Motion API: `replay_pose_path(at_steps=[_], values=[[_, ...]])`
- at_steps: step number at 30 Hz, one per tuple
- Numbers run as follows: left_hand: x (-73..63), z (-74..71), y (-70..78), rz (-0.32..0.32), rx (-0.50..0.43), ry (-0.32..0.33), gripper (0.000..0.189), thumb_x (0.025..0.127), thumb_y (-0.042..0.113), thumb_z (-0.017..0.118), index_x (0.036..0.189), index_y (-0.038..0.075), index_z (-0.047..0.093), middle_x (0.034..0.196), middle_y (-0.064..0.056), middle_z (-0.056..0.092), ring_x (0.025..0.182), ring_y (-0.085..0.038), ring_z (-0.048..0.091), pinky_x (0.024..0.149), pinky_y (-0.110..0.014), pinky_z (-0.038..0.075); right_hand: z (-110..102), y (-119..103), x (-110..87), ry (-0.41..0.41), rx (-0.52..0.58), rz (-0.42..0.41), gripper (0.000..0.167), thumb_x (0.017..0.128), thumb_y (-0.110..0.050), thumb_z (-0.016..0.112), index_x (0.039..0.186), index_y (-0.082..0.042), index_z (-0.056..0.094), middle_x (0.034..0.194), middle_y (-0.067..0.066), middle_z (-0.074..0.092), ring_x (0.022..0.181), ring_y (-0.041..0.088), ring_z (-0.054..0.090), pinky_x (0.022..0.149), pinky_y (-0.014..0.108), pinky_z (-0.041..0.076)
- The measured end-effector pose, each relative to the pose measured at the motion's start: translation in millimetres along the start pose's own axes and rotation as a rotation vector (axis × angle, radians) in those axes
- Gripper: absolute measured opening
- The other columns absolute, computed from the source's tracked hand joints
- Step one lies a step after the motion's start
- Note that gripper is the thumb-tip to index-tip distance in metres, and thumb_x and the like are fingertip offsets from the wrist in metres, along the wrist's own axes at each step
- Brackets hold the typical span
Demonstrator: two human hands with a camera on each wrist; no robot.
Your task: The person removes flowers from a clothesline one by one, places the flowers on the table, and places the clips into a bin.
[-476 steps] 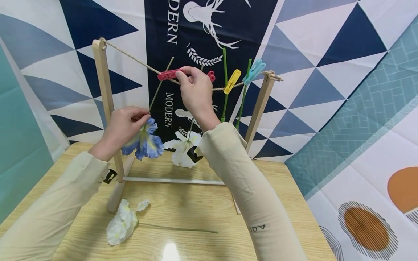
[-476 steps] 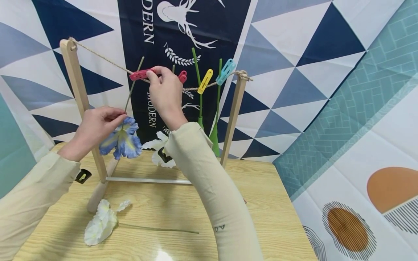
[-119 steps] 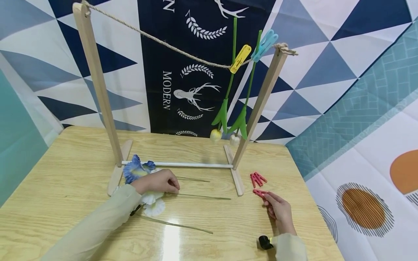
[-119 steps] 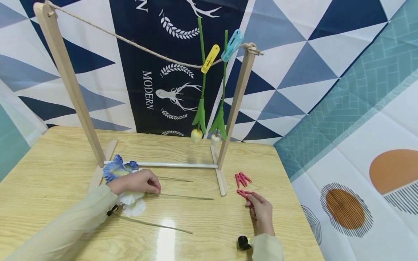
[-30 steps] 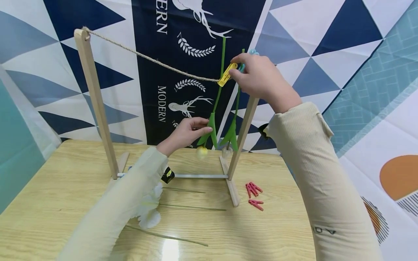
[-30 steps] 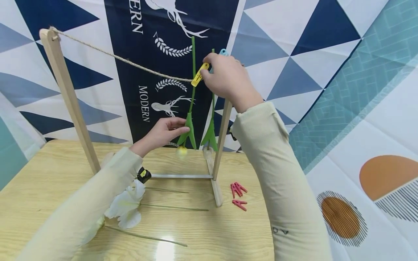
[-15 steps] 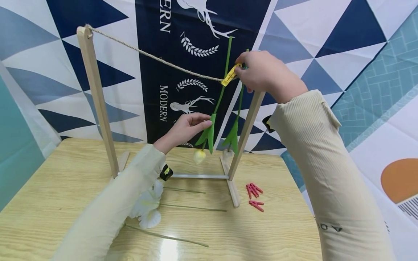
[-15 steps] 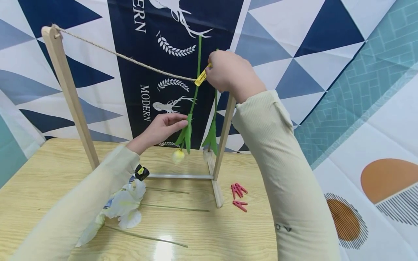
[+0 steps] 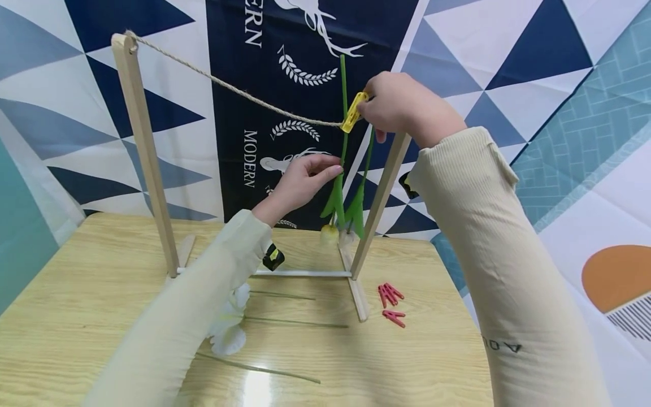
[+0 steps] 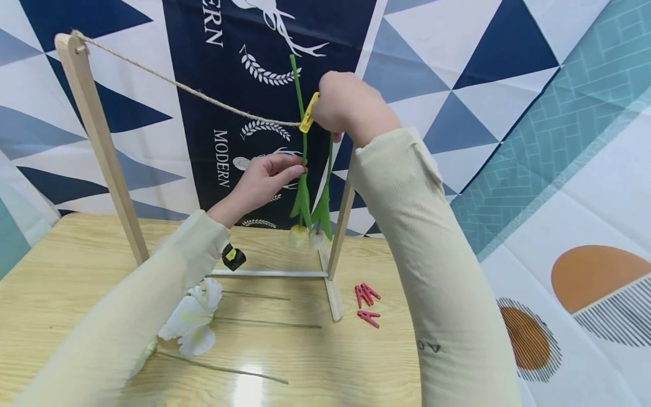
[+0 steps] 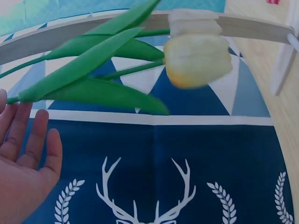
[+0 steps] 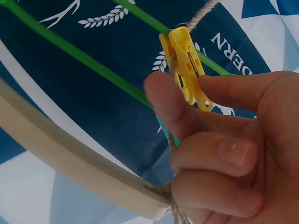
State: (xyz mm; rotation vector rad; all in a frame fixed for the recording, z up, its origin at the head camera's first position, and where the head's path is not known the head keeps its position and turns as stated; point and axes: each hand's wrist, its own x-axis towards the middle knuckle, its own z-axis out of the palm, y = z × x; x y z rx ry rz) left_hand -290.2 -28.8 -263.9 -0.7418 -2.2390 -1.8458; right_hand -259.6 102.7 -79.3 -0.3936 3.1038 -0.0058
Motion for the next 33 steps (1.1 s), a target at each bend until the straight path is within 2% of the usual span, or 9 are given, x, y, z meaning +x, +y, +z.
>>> replay_pose_path(at_steps=[3,5,10,14,19,24,28,33], values=[[0.6,-0.9,2.5,0.014,-0.006,0.021,0.028,0.092,0.021,0.060,0.116,0.007,0.065,0.115,-0.007,0.066,0.098,-0.015,0.060,0.084,-0.026,0.048,-0.8,0.9,0.1,0.015,0.046,-0.006,0.049,0.101,-0.031,0.035,0.142,-0.005,0.038,0.064,0.004,0.065,0.092,0.026,0.058,0.090,0.044,0.041],[1.2,-1.2,3.6,0.018,-0.012,0.025,0.028,0.091,0.020,0.062,0.115,0.007,0.065,0.112,-0.008,0.067,0.095,-0.015,0.060,0.082,-0.025,0.048,-1.5,3.0,-0.3,0.019,0.063,-0.011,0.050,0.100,-0.032,0.036,0.143,-0.006,0.037,0.064,0.004,0.065,0.098,0.027,0.057,0.094,0.045,0.039],[2.4,-2.5,5.9,0.026,0.002,0.022,0.025,0.088,0.018,0.066,0.108,0.004,0.068,0.106,-0.010,0.067,0.085,-0.010,0.058,0.076,-0.021,0.047,-1.5,7.5,-1.8,0.053,0.085,-0.033,0.047,0.100,-0.034,0.040,0.137,-0.006,0.045,0.062,0.003,0.063,0.094,0.026,0.054,0.082,0.038,0.037],[0.1,-9.6,8.3,0.020,0.020,0.019,0.024,0.089,0.018,0.065,0.107,0.003,0.068,0.101,-0.009,0.068,0.080,-0.008,0.056,0.071,-0.020,0.045,-1.9,10.6,-2.5,0.078,0.104,-0.056,0.047,0.099,-0.037,0.042,0.135,-0.007,0.049,0.060,0.002,0.062,0.090,0.024,0.053,0.080,0.037,0.036],[-5.4,-22.3,13.0,0.010,0.058,0.000,0.025,0.090,0.019,0.063,0.110,0.004,0.067,0.102,-0.009,0.069,0.086,-0.017,0.059,0.075,-0.022,0.048,-2.3,14.7,-3.8,0.093,0.143,-0.077,0.046,0.098,-0.037,0.044,0.132,-0.007,0.052,0.058,0.001,0.061,0.076,0.023,0.051,0.072,0.035,0.034],[-10.7,-33.8,23.5,-0.009,0.129,-0.036,0.024,0.090,0.019,0.063,0.110,0.006,0.067,0.116,-0.006,0.066,0.094,-0.013,0.060,0.082,-0.026,0.050,-3.0,17.6,-5.2,0.076,0.157,-0.090,0.043,0.098,-0.035,0.044,0.130,-0.007,0.054,0.060,0.002,0.062,0.073,0.024,0.050,0.071,0.034,0.035],[-12.4,-37.9,31.5,-0.008,0.176,-0.063,0.022,0.089,0.019,0.064,0.107,0.006,0.068,0.121,-0.004,0.064,0.096,-0.013,0.061,0.082,-0.026,0.050,-5.8,19.6,-5.4,0.057,0.153,-0.090,0.043,0.098,-0.036,0.045,0.129,-0.008,0.055,0.062,0.003,0.062,0.065,0.021,0.047,0.065,0.034,0.035],[-13.6,-39.7,35.6,-0.010,0.211,-0.075,0.023,0.089,0.018,0.064,0.107,0.005,0.068,0.117,-0.006,0.066,0.095,-0.015,0.060,0.082,-0.027,0.050,-8.9,22.2,-5.4,0.046,0.175,-0.083,0.044,0.096,-0.038,0.050,0.128,-0.009,0.056,0.062,0.002,0.060,0.060,0.019,0.046,0.059,0.033,0.036]])
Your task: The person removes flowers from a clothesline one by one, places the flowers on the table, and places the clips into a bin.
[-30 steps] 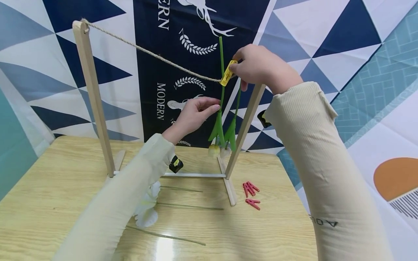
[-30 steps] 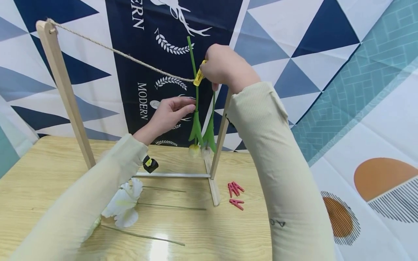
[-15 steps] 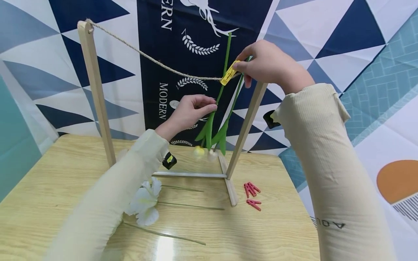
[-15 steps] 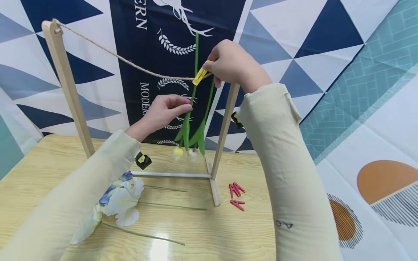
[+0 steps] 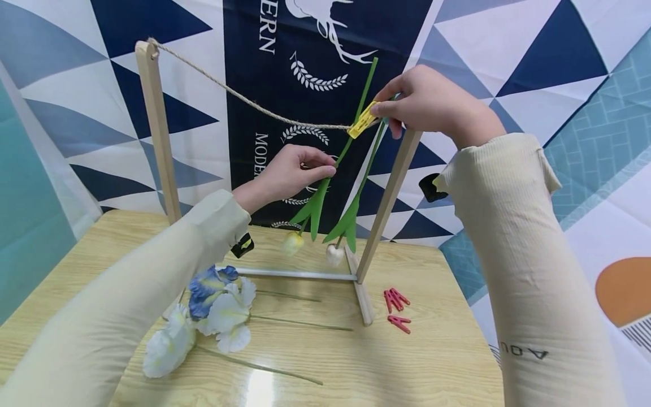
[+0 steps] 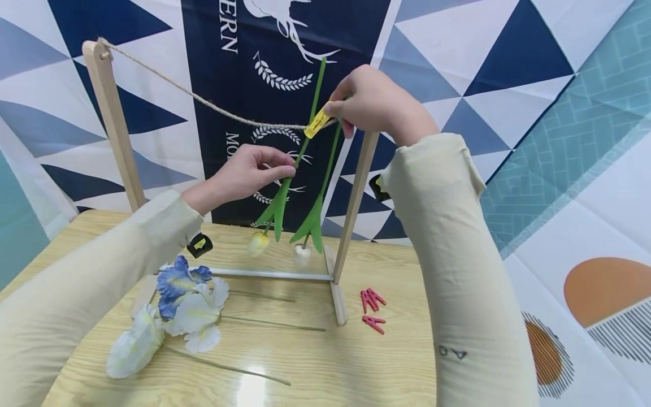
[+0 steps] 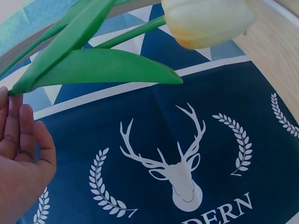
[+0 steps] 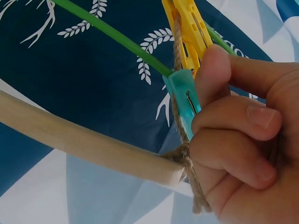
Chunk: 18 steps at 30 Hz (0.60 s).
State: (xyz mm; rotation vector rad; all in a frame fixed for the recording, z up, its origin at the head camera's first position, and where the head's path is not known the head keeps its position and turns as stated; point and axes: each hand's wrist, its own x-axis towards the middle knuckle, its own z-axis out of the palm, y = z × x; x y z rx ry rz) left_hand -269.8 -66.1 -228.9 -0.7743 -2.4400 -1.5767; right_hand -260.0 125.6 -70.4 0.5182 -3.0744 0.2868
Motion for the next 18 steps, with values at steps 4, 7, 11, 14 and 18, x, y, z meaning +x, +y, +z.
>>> replay_pose_path(at_steps=[4,7,11,14,18], values=[[-1.2,1.4,-1.8,-0.010,-0.002,0.019,0.023,0.089,0.017,0.064,0.108,0.005,0.068,0.116,-0.007,0.066,0.095,-0.016,0.061,0.083,-0.028,0.051,-0.8,1.7,-0.8,0.007,0.010,-0.006,0.043,0.094,-0.038,0.053,0.126,-0.010,0.058,0.061,0.002,0.058,0.063,0.020,0.052,0.065,0.033,0.040],[-1.1,3.8,-4.3,-0.013,-0.007,0.033,0.023,0.089,0.017,0.064,0.108,0.005,0.069,0.113,-0.008,0.068,0.094,-0.016,0.061,0.082,-0.028,0.051,-0.7,3.7,-1.5,0.018,0.018,-0.012,0.042,0.092,-0.037,0.056,0.125,-0.011,0.060,0.059,0.001,0.056,0.060,0.018,0.052,0.065,0.031,0.041],[-1.4,5.4,-5.4,-0.009,0.004,0.034,0.022,0.089,0.018,0.064,0.108,0.006,0.069,0.111,-0.008,0.068,0.094,-0.016,0.060,0.082,-0.028,0.051,-1.0,5.7,-2.5,0.034,0.042,-0.006,0.042,0.090,-0.039,0.060,0.123,-0.013,0.063,0.058,0.000,0.054,0.056,0.016,0.050,0.059,0.029,0.040],[-1.9,5.4,-5.3,-0.004,0.012,0.031,0.023,0.089,0.018,0.064,0.108,0.006,0.069,0.113,-0.007,0.067,0.096,-0.016,0.060,0.083,-0.029,0.052,-0.2,6.8,-3.1,0.053,0.065,-0.005,0.042,0.088,-0.040,0.062,0.120,-0.012,0.065,0.058,0.001,0.054,0.056,0.016,0.049,0.058,0.029,0.040],[-1.9,4.6,-6.0,0.009,0.019,0.031,0.022,0.090,0.018,0.063,0.107,0.006,0.069,0.114,-0.006,0.066,0.096,-0.015,0.060,0.082,-0.028,0.052,2.2,7.2,-3.9,0.095,0.067,-0.006,0.040,0.087,-0.041,0.062,0.116,-0.014,0.067,0.059,0.003,0.055,0.056,0.018,0.051,0.057,0.029,0.041]])
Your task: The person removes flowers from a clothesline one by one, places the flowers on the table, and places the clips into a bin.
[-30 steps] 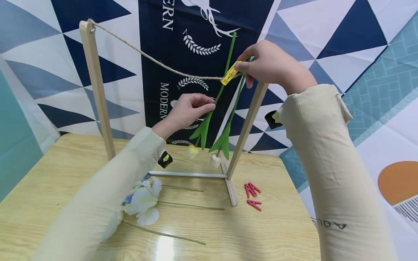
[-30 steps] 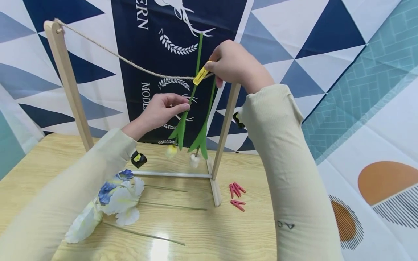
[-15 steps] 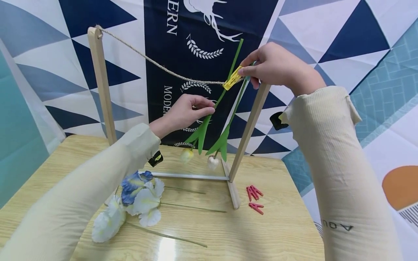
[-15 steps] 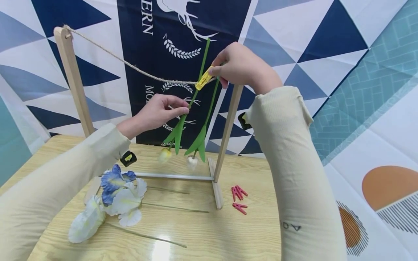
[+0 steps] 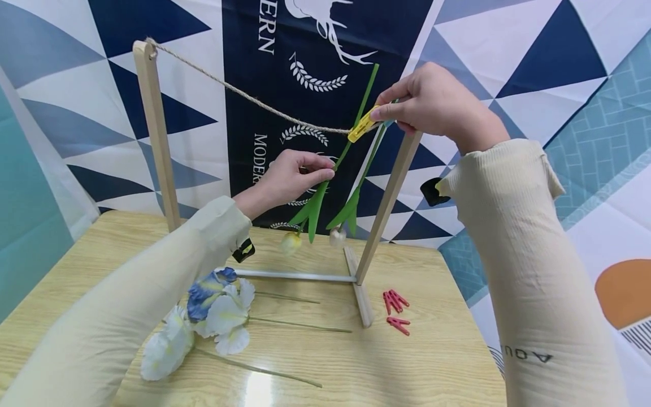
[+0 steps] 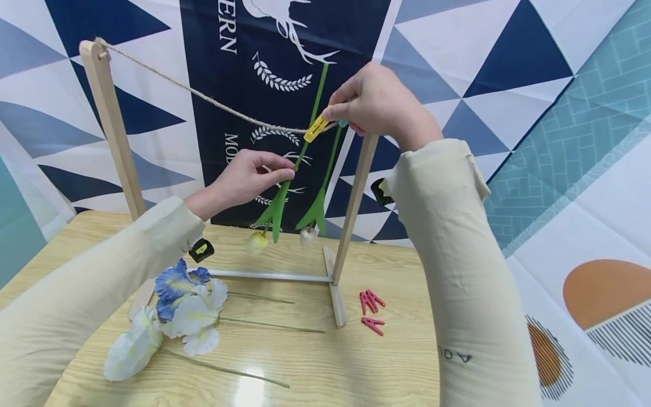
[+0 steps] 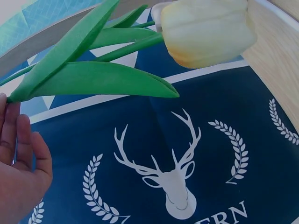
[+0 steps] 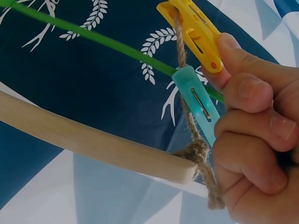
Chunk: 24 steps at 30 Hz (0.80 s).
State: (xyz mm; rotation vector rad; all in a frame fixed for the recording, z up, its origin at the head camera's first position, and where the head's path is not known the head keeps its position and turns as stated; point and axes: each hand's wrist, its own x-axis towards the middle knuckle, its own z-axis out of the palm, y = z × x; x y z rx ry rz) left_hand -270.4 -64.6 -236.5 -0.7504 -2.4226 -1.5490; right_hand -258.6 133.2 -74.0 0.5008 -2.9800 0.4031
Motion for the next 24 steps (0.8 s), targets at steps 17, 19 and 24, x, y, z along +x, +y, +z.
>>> replay_pose_path(at_steps=[17,19,24], values=[[-20.8,-18.1,-22.3,-0.012,0.117,-0.021,0.022,0.090,0.020,0.064,0.107,0.009,0.071,0.106,-0.005,0.068,0.082,-0.017,0.056,0.068,-0.025,0.046,-0.3,-2.6,-6.5,0.133,0.142,0.051,0.046,0.086,-0.047,0.059,0.122,-0.019,0.063,0.064,-0.002,0.055,0.060,0.016,0.050,0.058,0.021,0.045],[-24.9,-20.8,-26.8,-0.019,0.122,-0.022,0.021,0.089,0.019,0.064,0.107,0.009,0.071,0.109,-0.005,0.068,0.082,-0.016,0.055,0.068,-0.024,0.045,-1.2,-2.8,-8.2,0.154,0.202,0.057,0.047,0.085,-0.046,0.061,0.123,-0.018,0.063,0.062,-0.002,0.055,0.059,0.016,0.049,0.059,0.020,0.045],[-36.8,-27.2,-40.3,-0.031,0.120,-0.077,0.021,0.089,0.018,0.064,0.107,0.008,0.071,0.110,-0.008,0.068,0.083,-0.013,0.059,0.068,-0.020,0.047,-1.0,-3.5,-12.1,0.190,0.323,0.030,0.049,0.082,-0.043,0.064,0.123,-0.017,0.063,0.062,-0.003,0.056,0.056,0.016,0.047,0.058,0.018,0.045]])
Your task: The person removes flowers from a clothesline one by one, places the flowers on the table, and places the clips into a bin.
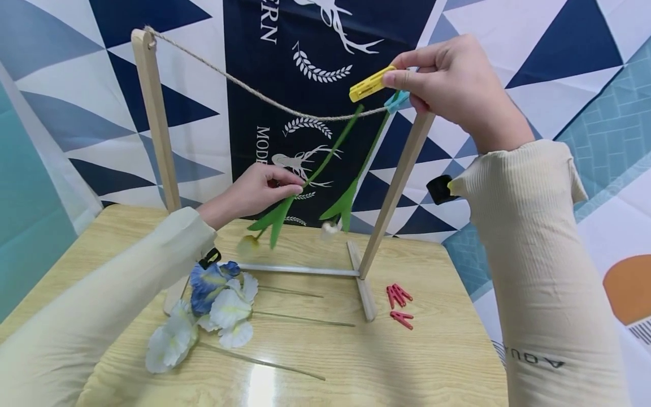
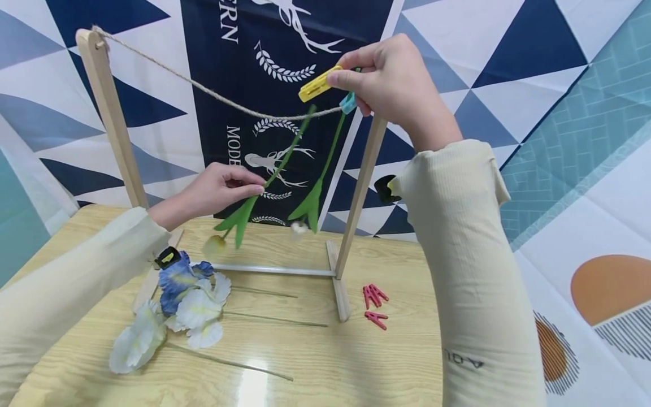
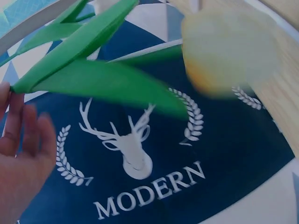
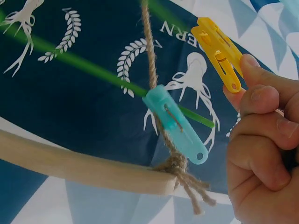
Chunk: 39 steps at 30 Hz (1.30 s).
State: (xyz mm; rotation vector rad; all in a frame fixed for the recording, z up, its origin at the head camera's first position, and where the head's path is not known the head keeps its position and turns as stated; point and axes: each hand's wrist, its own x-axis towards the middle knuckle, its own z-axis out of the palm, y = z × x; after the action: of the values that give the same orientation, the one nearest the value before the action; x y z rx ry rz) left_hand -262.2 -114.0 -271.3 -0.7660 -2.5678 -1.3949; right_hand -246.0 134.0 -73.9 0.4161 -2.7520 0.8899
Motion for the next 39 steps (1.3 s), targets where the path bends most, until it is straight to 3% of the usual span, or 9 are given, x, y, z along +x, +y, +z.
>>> replay_pose_path(at_steps=[6,10,14,19,30,34,39], values=[[-14.1,2.7,-14.8,-0.019,-0.019,-0.165,0.020,0.089,0.017,0.065,0.105,0.007,0.071,0.103,-0.009,0.071,0.079,-0.010,0.061,0.069,-0.024,0.051,6.0,1.4,-7.3,0.000,-0.015,-0.053,0.046,0.083,-0.043,0.064,0.121,-0.017,0.064,0.058,-0.001,0.056,0.053,0.017,0.047,0.056,0.022,0.043],[-20.5,9.2,-23.3,-0.063,-0.059,-0.312,0.020,0.089,0.015,0.064,0.105,0.005,0.071,0.098,-0.010,0.071,0.074,-0.010,0.060,0.069,-0.031,0.054,9.1,3.5,-15.7,0.010,-0.041,-0.079,0.044,0.084,-0.042,0.064,0.120,-0.017,0.065,0.058,-0.001,0.054,0.054,0.016,0.048,0.052,0.021,0.042],[-25.7,18.5,-33.3,-0.065,-0.086,-0.431,0.021,0.089,0.012,0.063,0.105,0.001,0.070,0.094,-0.011,0.071,0.071,-0.009,0.058,0.066,-0.032,0.055,10.0,8.5,-27.7,0.023,-0.051,-0.116,0.042,0.084,-0.042,0.065,0.119,-0.018,0.066,0.056,0.000,0.053,0.053,0.016,0.047,0.050,0.023,0.037],[-33.7,33.7,-44.4,-0.088,-0.094,-0.536,0.021,0.089,0.012,0.063,0.104,0.000,0.070,0.093,-0.008,0.070,0.070,-0.007,0.056,0.064,-0.032,0.055,12.8,21.6,-45.9,0.047,-0.075,-0.180,0.040,0.084,-0.037,0.066,0.118,-0.016,0.067,0.054,0.000,0.053,0.052,0.015,0.047,0.047,0.023,0.034],[-51.6,74.6,-69.5,-0.132,-0.096,-0.695,0.017,0.088,0.013,0.065,0.100,0.004,0.073,0.077,0.002,0.067,0.060,-0.005,0.050,0.054,-0.027,0.050,22.3,66.6,-91.4,0.061,-0.113,-0.172,0.033,0.085,-0.028,0.068,0.115,-0.013,0.068,0.051,-0.001,0.051,0.045,0.012,0.039,0.037,0.028,0.022],[-61.3,90.2,-81.0,-0.142,-0.119,-0.729,0.016,0.087,0.012,0.065,0.098,0.004,0.073,0.080,0.000,0.069,0.058,-0.003,0.048,0.052,-0.020,0.043,24.4,94.5,-110.9,0.066,-0.117,-0.085,0.033,0.086,-0.028,0.067,0.116,-0.013,0.067,0.052,0.001,0.051,0.047,0.013,0.039,0.038,0.030,0.023],[-74.7,105.8,-95.6,-0.130,-0.154,-0.743,0.016,0.087,0.011,0.065,0.098,0.003,0.073,0.088,-0.005,0.072,0.065,0.000,0.052,0.060,-0.017,0.045,32.5,152.3,-137.7,0.020,-0.071,0.148,0.044,0.088,-0.041,0.062,0.125,-0.017,0.060,0.054,0.002,0.052,0.048,0.018,0.040,0.041,0.033,0.027]])
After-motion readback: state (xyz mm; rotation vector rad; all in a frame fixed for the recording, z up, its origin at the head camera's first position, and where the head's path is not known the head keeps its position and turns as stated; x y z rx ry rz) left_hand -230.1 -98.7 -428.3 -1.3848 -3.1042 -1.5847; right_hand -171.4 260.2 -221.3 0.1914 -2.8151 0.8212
